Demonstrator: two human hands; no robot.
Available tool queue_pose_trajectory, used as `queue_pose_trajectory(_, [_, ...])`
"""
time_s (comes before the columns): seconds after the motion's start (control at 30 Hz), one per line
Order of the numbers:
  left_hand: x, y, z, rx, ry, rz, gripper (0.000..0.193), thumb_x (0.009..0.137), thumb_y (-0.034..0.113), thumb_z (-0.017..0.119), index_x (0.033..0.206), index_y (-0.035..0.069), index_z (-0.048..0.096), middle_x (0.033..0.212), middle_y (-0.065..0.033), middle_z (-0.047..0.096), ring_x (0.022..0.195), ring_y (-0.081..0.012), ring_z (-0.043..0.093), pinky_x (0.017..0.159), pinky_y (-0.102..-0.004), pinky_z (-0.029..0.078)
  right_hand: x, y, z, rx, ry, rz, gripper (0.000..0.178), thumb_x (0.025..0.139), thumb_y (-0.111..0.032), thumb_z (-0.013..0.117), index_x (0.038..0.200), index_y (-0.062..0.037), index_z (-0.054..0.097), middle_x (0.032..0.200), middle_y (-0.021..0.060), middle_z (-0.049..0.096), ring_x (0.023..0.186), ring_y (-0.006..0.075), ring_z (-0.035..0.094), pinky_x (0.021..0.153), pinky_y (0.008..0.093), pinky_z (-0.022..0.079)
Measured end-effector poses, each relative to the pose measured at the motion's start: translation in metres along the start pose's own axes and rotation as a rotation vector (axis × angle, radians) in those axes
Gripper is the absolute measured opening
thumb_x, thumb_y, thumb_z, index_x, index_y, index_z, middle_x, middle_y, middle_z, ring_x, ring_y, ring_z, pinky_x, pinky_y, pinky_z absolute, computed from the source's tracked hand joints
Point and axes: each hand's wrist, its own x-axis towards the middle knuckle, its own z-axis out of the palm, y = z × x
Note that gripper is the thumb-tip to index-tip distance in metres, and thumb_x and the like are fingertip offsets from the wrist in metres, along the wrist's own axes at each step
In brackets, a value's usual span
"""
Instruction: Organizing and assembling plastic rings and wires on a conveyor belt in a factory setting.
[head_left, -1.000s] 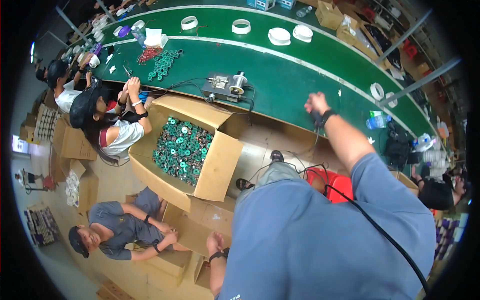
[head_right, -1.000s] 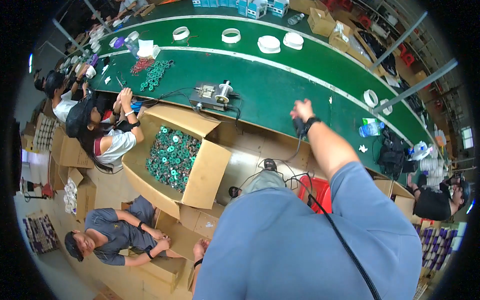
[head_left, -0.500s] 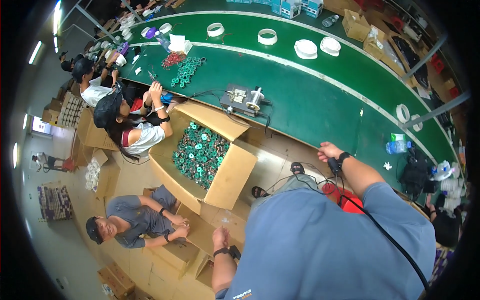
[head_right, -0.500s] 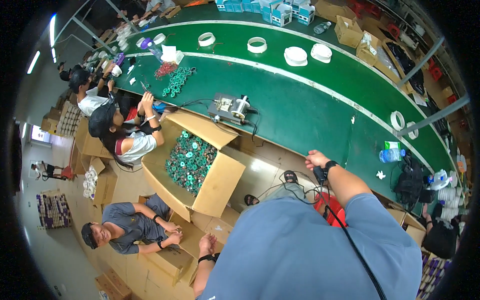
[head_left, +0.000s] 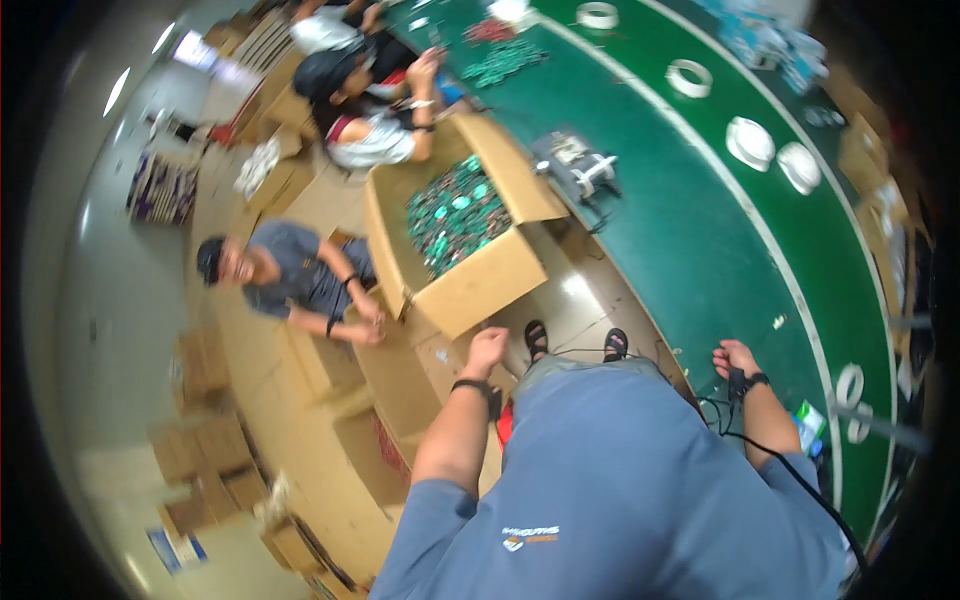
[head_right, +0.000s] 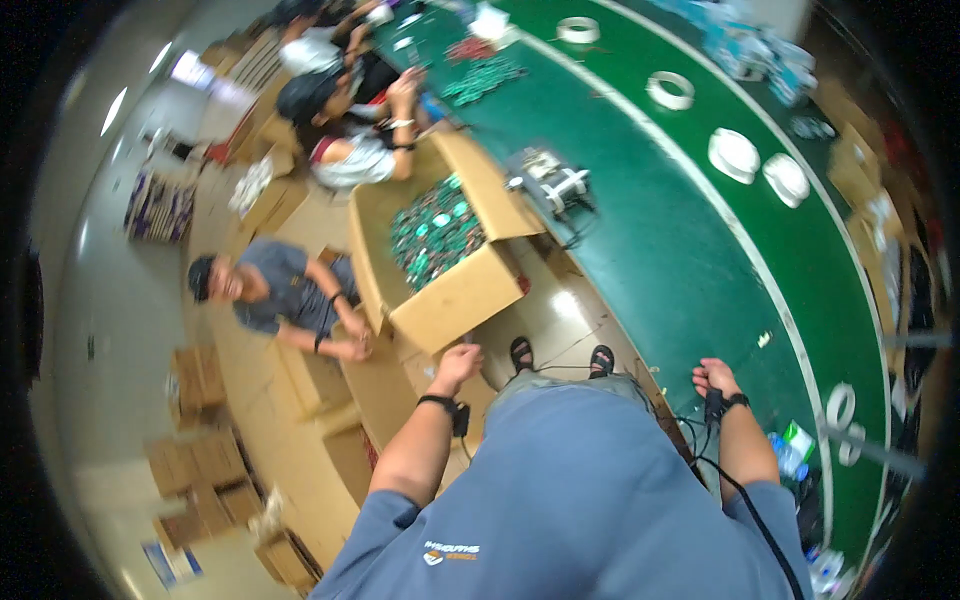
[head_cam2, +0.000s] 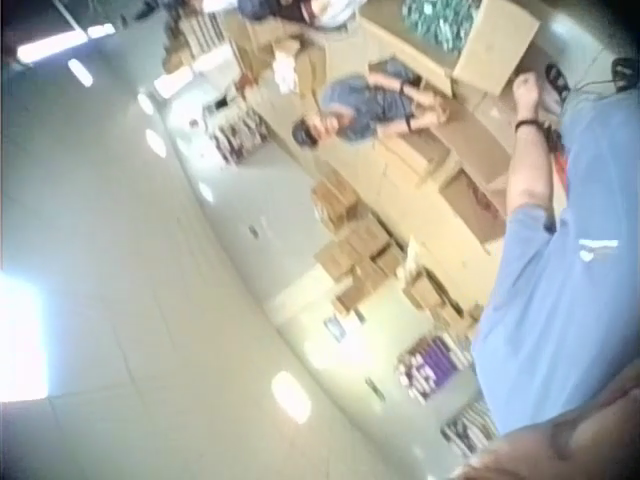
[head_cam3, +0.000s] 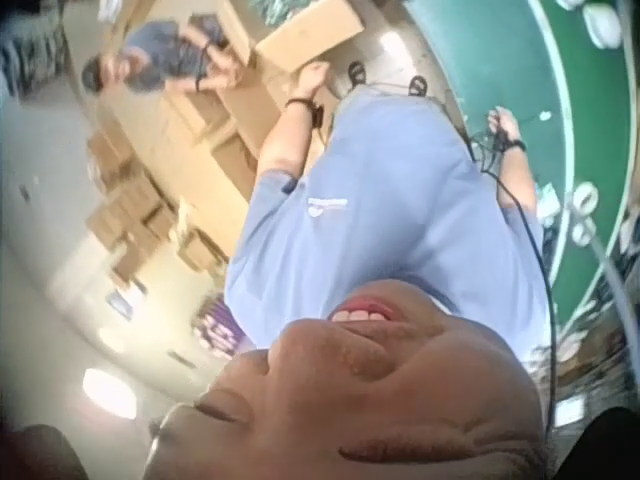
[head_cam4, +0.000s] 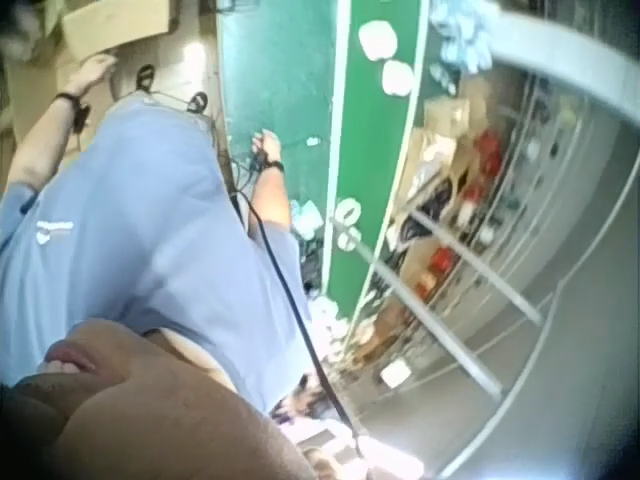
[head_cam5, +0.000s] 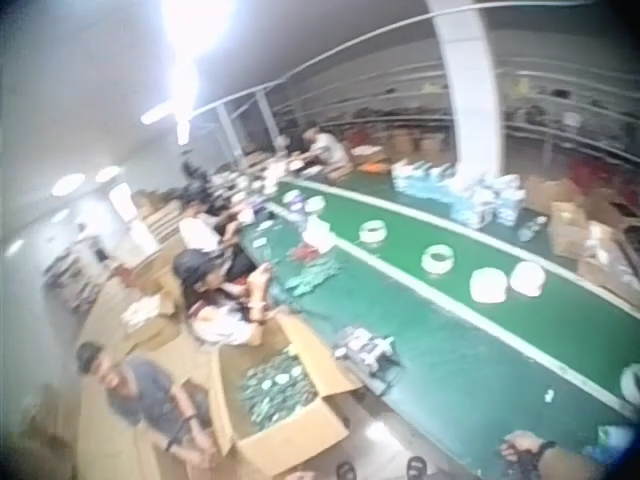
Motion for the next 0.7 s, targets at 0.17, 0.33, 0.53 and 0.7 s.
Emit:
queue_pose_trajectory(0.17, [-0.008, 0.012, 0.032, 0.089, -0.026, 0.001, 0.021, 0.088, 0.02, 0.058, 0.093, 0.0, 0.065, 0.071, -0.0045, 0.064, 0.062, -0.0125, 0.058, 0.06, -0.0281, 0.049, -0.005, -0.017, 0.002, -0.066, -0.05, 0.019, 0.025, 0.088, -0.011, 0.05, 0.112, -0.0167, 0.05, 0.085, 0.0019, 0.058, 0.067, 0.0143, 0.058, 0.057, 0.0342, 0.052])
queue_pose_trajectory(0.33, [-0.024, 0.002, 0.024, 0.189, -0.015, -0.051, 0.023, 0.086, 0.021, 0.059, 0.091, 0.001, 0.067, 0.073, -0.0053, 0.066, 0.064, -0.0127, 0.06, 0.061, -0.0285, 0.049, 0.0, -0.028, 0.01, -0.17, -0.062, 0.048, 0.03, 0.085, -0.009, 0.051, 0.114, -0.0167, 0.047, 0.08, 0.0031, 0.053, 0.066, 0.0166, 0.059, 0.058, 0.0361, 0.053])
queue_pose_trajectory(0.53, [-0.004, 0.006, 0.016, 0.315, -0.003, -0.074, 0.027, 0.085, 0.026, 0.059, 0.098, 0.005, 0.07, 0.09, -0.0118, 0.07, 0.083, -0.0205, 0.066, 0.075, -0.0328, 0.052, 0.004, -0.029, 0.01, -0.171, -0.095, 0.038, 0.027, 0.086, -0.012, 0.053, 0.111, -0.0168, 0.047, 0.082, 0.0038, 0.052, 0.063, 0.0182, 0.058, 0.057, 0.0382, 0.054])
queue_pose_trajectory(0.7, [0.011, 0.081, 0.054, 0.539, -0.104, 0.153, 0.035, 0.084, 0.032, 0.055, 0.105, 0.007, 0.068, 0.108, -0.0176, 0.066, 0.105, -0.0306, 0.062, 0.093, -0.037, 0.047, 0.008, -0.022, 0.01, -0.179, -0.034, 0.059, 0.022, 0.086, -0.011, 0.053, 0.106, -0.0168, 0.047, 0.081, 0.0035, 0.052, 0.06, 0.0184, 0.058, 0.056, 0.0382, 0.054])
